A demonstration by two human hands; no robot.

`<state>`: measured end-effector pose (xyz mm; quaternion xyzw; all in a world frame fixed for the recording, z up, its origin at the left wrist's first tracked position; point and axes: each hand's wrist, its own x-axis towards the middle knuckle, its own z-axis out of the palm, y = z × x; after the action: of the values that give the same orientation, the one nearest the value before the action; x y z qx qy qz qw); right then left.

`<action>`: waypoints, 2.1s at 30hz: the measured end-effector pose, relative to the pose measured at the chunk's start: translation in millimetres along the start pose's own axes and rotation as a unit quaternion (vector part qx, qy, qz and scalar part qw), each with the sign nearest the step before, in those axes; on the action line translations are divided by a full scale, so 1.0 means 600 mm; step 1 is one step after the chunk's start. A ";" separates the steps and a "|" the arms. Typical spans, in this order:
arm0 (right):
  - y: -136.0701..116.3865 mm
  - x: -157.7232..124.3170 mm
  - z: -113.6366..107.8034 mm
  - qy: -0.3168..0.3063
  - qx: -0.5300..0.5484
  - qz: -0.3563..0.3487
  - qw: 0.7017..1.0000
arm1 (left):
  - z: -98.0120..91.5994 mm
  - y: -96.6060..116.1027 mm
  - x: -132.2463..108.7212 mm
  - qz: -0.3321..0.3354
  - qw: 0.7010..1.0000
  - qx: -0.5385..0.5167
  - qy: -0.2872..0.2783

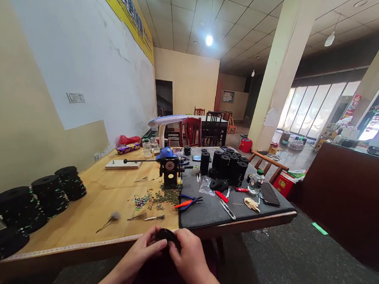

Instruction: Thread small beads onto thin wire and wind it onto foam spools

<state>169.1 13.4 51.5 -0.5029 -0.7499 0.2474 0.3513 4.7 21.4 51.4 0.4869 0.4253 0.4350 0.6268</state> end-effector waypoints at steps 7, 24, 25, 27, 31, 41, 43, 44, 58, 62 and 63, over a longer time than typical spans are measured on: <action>-0.010 -0.005 -0.007 -0.032 0.026 -0.021 0.999 | 0.003 0.002 0.008 -0.067 0.992 -0.101 -0.045; -0.012 -0.011 -0.029 -0.087 0.079 0.026 0.993 | 0.003 0.008 0.003 -0.134 0.983 -0.113 -0.051; -0.009 -0.012 -0.029 -0.081 0.077 0.031 0.993 | 0.003 0.007 0.002 -0.140 0.980 -0.137 -0.048; -0.003 -0.015 -0.027 -0.073 0.066 0.039 0.994 | 0.003 0.005 0.000 -0.153 0.972 -0.175 -0.036; 0.006 -0.021 -0.019 -0.049 0.057 0.053 0.996 | 0.004 0.000 -0.004 -0.153 0.966 -0.209 -0.011; 0.017 -0.029 -0.007 -0.063 0.087 0.076 0.991 | 0.003 0.003 -0.006 -0.108 0.973 -0.205 -0.004; 0.018 -0.029 -0.004 -0.045 0.105 0.072 0.991 | 0.003 0.000 -0.007 -0.104 0.972 -0.212 0.001; 0.018 -0.029 -0.002 -0.032 0.118 0.069 0.990 | 0.002 -0.002 -0.007 -0.104 0.970 -0.219 0.002; 0.006 -0.011 0.056 0.054 0.469 0.176 0.864 | 0.018 -0.026 -0.004 -0.034 0.966 -0.255 -0.021; 0.011 -0.014 0.048 0.082 0.320 0.080 0.941 | 0.011 -0.036 -0.001 0.001 0.990 -0.140 -0.022; 0.009 -0.015 0.043 0.085 0.275 0.051 0.956 | 0.008 -0.037 -0.001 0.010 0.995 -0.101 -0.014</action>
<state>154.7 6.6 29.0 -0.4440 -0.5937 0.4181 0.5249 12.1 16.4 30.8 0.4314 0.3653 0.4753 0.6742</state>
